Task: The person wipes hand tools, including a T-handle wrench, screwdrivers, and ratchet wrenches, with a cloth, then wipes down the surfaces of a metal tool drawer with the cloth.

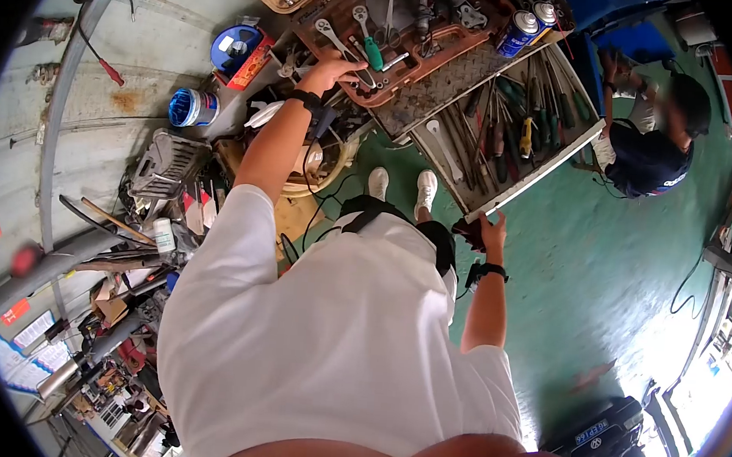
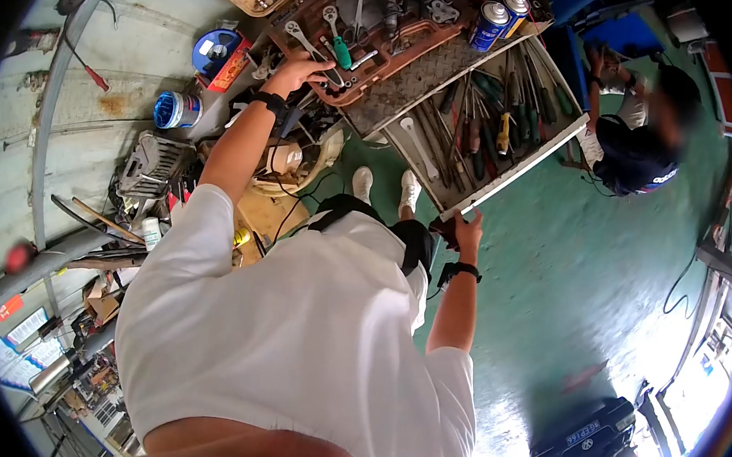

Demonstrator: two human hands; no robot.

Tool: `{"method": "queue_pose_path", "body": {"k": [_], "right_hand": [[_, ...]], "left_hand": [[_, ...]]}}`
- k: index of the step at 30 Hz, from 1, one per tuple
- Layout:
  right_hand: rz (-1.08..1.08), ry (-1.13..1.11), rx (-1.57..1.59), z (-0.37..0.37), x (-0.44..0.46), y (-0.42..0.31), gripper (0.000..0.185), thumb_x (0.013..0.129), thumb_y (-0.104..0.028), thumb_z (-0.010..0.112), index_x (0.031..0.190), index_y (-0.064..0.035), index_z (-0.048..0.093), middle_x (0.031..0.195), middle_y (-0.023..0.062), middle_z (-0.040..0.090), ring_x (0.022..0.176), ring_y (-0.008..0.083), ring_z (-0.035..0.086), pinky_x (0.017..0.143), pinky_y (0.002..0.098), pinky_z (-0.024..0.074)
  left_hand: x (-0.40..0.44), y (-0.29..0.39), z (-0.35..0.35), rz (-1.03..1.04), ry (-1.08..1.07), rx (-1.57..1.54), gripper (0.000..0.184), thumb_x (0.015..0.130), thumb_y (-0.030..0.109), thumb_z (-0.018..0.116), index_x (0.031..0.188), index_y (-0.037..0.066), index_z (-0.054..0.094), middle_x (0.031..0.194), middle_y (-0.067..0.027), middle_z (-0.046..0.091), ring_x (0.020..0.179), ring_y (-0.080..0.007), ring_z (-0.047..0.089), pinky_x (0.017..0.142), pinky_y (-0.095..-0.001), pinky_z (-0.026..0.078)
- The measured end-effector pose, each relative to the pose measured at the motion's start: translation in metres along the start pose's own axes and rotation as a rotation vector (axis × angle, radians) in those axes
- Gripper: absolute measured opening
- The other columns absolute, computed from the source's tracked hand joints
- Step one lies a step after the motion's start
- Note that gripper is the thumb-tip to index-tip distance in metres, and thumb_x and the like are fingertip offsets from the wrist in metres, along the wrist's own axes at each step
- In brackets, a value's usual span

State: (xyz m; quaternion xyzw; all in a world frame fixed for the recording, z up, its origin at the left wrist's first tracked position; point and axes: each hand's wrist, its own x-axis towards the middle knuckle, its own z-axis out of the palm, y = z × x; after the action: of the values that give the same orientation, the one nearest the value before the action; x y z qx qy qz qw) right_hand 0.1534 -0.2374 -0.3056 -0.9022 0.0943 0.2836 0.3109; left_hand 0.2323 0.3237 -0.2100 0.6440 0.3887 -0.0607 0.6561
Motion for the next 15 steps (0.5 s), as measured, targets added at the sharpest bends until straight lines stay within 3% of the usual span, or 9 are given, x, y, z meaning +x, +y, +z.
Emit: {"method": "queue_pose_path", "body": {"k": [2,4,6,10,12,15], "right_hand": [[0.021,-0.004,0.017,-0.005,-0.004,-0.005,0.078,0.081,-0.061,0.067,0.135,-0.0076,0.048,0.124,0.0262,0.058,0.114,0.0454,0.056,0.093,0.0521,0.0455],[0.008,0.004,-0.007,-0.001,0.002,0.004,0.076,0.081,-0.060,0.067,0.132,-0.0072,0.049,0.122,0.0265,0.059,0.113,0.0453,0.056,0.092,0.0514,0.0463],[-0.009,0.003,-0.033,-0.001,0.001,0.011,0.073,0.082,-0.059,0.067,0.130,-0.0069,0.051,0.121,0.0267,0.060,0.112,0.0453,0.056,0.091,0.0506,0.0472],[-0.013,0.018,-0.032,0.004,-0.001,0.010,0.069,0.083,-0.058,0.066,0.128,-0.0068,0.053,0.120,0.0255,0.061,0.113,0.0440,0.056,0.091,0.0508,0.0466],[-0.014,0.032,-0.028,0.004,-0.004,0.006,0.068,0.084,-0.057,0.066,0.128,-0.0072,0.052,0.120,0.0258,0.061,0.112,0.0440,0.057,0.090,0.0515,0.0466],[-0.032,0.080,-0.050,-0.001,-0.007,-0.005,0.066,0.085,-0.055,0.065,0.128,-0.0075,0.052,0.118,0.0251,0.062,0.108,0.0441,0.059,0.088,0.0514,0.0469]], "left_hand": [[0.005,0.004,-0.003,-0.024,-0.044,-0.001,0.039,0.078,0.008,0.080,0.107,-0.006,0.057,0.109,-0.0142,0.061,0.100,-0.0279,0.065,0.083,-0.0409,0.061],[0.008,0.013,-0.003,-0.048,-0.092,-0.013,0.035,0.080,0.010,0.080,0.103,-0.008,0.060,0.106,-0.0144,0.062,0.096,-0.0267,0.067,0.084,-0.0399,0.061],[0.009,0.021,-0.007,-0.063,-0.018,0.041,0.015,0.083,0.007,0.074,0.091,-0.004,0.069,0.095,-0.0126,0.067,0.091,-0.0268,0.067,0.084,-0.0411,0.061],[0.016,0.026,-0.014,-0.055,0.035,0.060,0.013,0.084,0.007,0.072,0.090,-0.005,0.070,0.093,-0.0128,0.067,0.091,-0.0276,0.067,0.083,-0.0406,0.061],[0.022,0.025,-0.014,-0.136,0.020,0.010,0.034,0.075,-0.001,0.078,0.103,-0.010,0.060,0.114,-0.0184,0.059,0.100,-0.0322,0.064,0.080,-0.0419,0.063],[0.026,0.025,-0.007,-0.133,0.042,0.047,0.028,0.080,0.003,0.075,0.102,-0.009,0.064,0.119,-0.0203,0.059,0.103,-0.0311,0.064,0.082,-0.0392,0.063]]}}
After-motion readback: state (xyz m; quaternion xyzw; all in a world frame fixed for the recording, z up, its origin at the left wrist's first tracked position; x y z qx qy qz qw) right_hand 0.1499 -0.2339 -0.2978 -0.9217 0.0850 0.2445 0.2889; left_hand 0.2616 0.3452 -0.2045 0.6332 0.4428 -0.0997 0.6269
